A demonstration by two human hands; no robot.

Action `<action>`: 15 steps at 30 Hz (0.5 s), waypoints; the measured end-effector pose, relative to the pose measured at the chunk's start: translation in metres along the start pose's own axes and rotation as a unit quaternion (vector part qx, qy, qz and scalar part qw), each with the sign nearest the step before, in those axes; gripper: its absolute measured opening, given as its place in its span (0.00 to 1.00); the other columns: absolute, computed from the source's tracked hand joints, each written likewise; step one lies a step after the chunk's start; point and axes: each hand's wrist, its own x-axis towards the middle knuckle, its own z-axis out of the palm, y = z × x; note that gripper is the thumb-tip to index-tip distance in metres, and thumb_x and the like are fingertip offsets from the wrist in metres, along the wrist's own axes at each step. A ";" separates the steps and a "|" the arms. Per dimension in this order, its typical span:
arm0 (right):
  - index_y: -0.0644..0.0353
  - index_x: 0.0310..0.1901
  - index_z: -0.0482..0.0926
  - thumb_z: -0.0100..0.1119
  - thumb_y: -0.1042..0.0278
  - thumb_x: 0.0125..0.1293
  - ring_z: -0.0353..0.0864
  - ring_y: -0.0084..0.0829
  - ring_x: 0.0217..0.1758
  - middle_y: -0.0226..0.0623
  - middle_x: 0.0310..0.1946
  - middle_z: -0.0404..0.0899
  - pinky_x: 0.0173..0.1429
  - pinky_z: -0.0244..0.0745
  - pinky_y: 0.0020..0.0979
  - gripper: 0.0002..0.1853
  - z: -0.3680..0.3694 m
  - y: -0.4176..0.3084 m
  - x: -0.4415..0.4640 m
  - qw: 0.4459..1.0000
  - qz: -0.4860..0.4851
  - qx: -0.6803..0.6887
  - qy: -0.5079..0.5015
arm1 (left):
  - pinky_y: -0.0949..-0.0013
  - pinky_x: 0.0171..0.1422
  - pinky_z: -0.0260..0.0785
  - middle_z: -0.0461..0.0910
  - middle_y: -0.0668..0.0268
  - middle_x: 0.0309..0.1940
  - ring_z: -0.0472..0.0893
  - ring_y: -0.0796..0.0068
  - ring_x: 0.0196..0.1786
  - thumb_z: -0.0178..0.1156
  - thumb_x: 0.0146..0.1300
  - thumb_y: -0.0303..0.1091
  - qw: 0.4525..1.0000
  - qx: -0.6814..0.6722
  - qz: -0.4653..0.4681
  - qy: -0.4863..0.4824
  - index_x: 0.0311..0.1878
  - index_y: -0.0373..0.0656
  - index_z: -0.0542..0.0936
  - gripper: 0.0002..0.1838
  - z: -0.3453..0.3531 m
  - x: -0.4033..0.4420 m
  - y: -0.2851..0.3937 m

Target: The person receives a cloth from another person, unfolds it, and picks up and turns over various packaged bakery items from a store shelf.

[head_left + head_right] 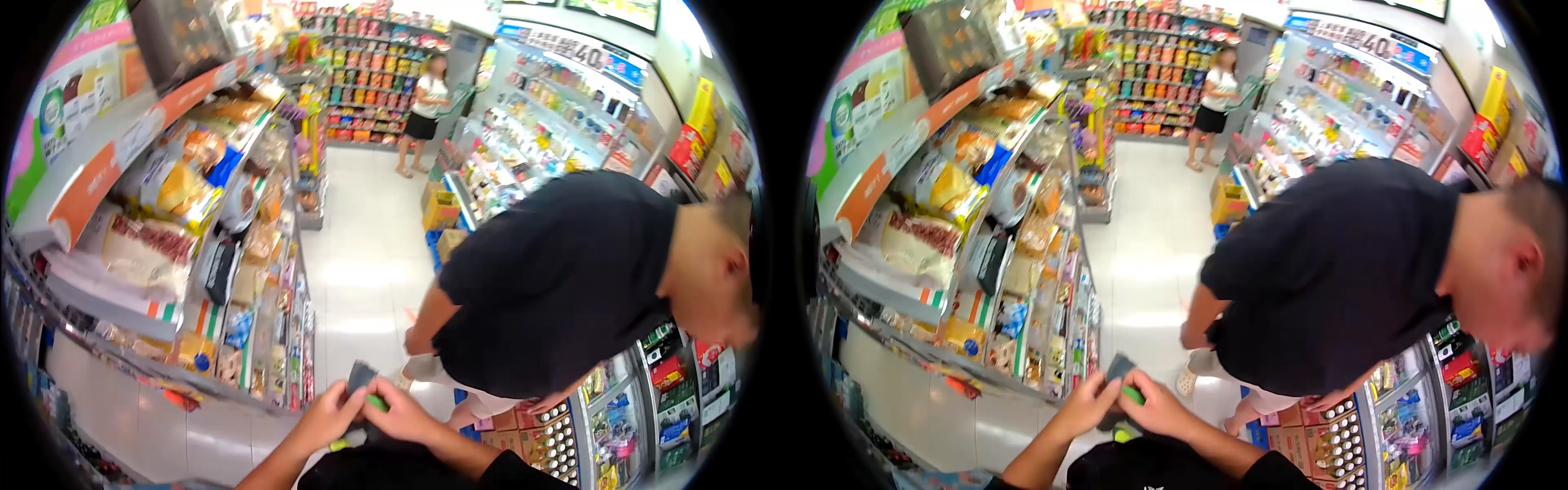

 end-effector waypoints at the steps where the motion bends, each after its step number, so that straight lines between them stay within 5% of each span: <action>1: 0.62 0.43 0.74 0.62 0.67 0.71 0.70 0.16 0.35 0.28 0.30 0.73 0.39 0.69 0.23 0.09 0.002 -0.012 0.012 0.999 -0.019 -0.034 0.001 | 0.76 0.39 0.70 0.77 0.70 0.31 0.75 0.84 0.35 0.57 0.75 0.42 0.997 0.065 0.033 0.021 0.43 0.38 0.76 0.14 -0.010 0.004 0.007; 4: 0.63 0.40 0.76 0.62 0.67 0.71 0.72 0.16 0.34 0.29 0.30 0.76 0.38 0.70 0.23 0.08 0.001 -0.039 0.035 0.997 -0.053 -0.062 0.006 | 0.72 0.35 0.64 0.70 0.68 0.25 0.68 0.83 0.30 0.57 0.75 0.39 0.983 0.072 0.148 0.082 0.39 0.38 0.73 0.13 -0.019 0.012 0.028; 7: 0.61 0.42 0.77 0.59 0.68 0.74 0.69 0.11 0.33 0.22 0.31 0.75 0.37 0.66 0.18 0.06 0.014 -0.058 0.059 0.993 -0.043 0.112 0.006 | 0.73 0.36 0.64 0.70 0.69 0.26 0.68 0.82 0.31 0.56 0.76 0.37 0.978 0.059 0.148 0.133 0.39 0.37 0.75 0.12 -0.042 0.006 0.049; 10: 0.63 0.43 0.76 0.55 0.68 0.77 0.69 0.11 0.36 0.21 0.33 0.75 0.41 0.65 0.17 0.07 0.020 -0.068 0.071 0.977 -0.104 0.187 0.022 | 0.72 0.34 0.61 0.68 0.69 0.27 0.66 0.79 0.30 0.52 0.78 0.35 0.953 0.010 0.259 0.157 0.35 0.34 0.73 0.15 -0.043 0.006 0.056; 13: 0.63 0.45 0.76 0.55 0.69 0.77 0.70 0.12 0.37 0.22 0.34 0.75 0.42 0.67 0.18 0.07 0.023 -0.068 0.077 0.974 -0.108 0.198 0.022 | 0.77 0.42 0.65 0.74 0.73 0.32 0.70 0.84 0.35 0.49 0.80 0.39 0.961 0.081 0.219 0.150 0.42 0.34 0.78 0.17 -0.055 -0.003 0.053; 15: 0.64 0.46 0.76 0.57 0.69 0.75 0.72 0.15 0.38 0.25 0.35 0.76 0.43 0.69 0.20 0.07 0.023 -0.064 0.080 0.976 -0.095 0.194 0.011 | 0.73 0.37 0.61 0.70 0.69 0.29 0.66 0.81 0.32 0.50 0.79 0.35 0.956 0.049 0.238 0.166 0.36 0.34 0.74 0.15 -0.051 0.000 0.056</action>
